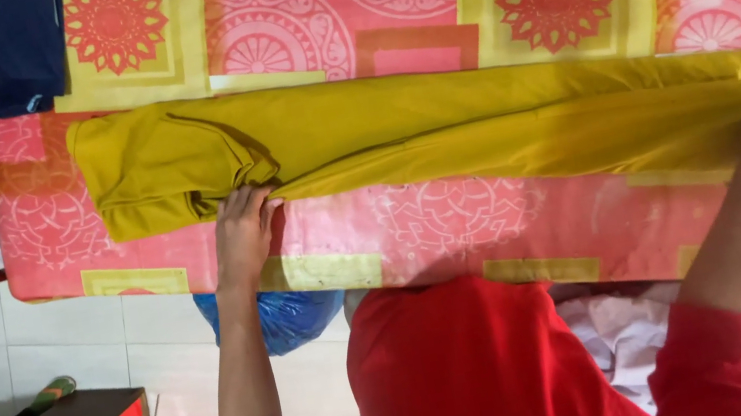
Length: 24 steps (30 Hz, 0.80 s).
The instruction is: The person folds a pair of dark blue shorts on a patterned table, smoothing them out before placing them aside. They then pick up a pair of yellow pants from a red laundry basket, lay them flat on the table, and fold them neatly.
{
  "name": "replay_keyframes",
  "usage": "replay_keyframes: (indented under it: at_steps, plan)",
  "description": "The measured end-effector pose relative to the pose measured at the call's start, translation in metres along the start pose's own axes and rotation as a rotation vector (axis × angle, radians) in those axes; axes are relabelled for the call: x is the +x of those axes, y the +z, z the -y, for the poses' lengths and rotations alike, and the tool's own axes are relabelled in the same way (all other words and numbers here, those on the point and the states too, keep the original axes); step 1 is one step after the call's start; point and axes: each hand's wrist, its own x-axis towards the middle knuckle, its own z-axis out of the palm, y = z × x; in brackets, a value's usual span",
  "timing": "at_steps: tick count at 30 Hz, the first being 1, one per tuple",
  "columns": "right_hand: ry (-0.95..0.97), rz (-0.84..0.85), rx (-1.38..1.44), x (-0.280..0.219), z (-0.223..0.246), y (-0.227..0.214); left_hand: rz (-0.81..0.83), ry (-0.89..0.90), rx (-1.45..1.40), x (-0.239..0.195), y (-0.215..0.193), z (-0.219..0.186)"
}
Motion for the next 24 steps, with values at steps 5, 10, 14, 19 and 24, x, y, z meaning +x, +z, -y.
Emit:
replay_keyframes:
  at_steps: [5,10,14,19,24]
  plan:
    - [0.494,0.078,-0.389,-0.024,-0.107,-0.036,-0.013,-0.016,-0.006,0.004,0.001,0.005]
    - [0.157,-0.156,0.110,-0.052,0.012,-0.101,-0.035,0.068,-0.028,-0.001,-0.002,0.003]
    - [0.313,-0.075,0.141,-0.065,0.024,-0.124,-0.032,0.075,-0.051,-0.008,-0.006,-0.004]
    - [0.091,-0.066,0.002,-0.035,0.001,-0.089,0.005,0.054,-0.070,-0.001,-0.012,-0.005]
    - [0.306,0.358,-0.027,-0.026,0.025,-0.070,0.128,-0.078,0.138,0.003,-0.010,-0.004]
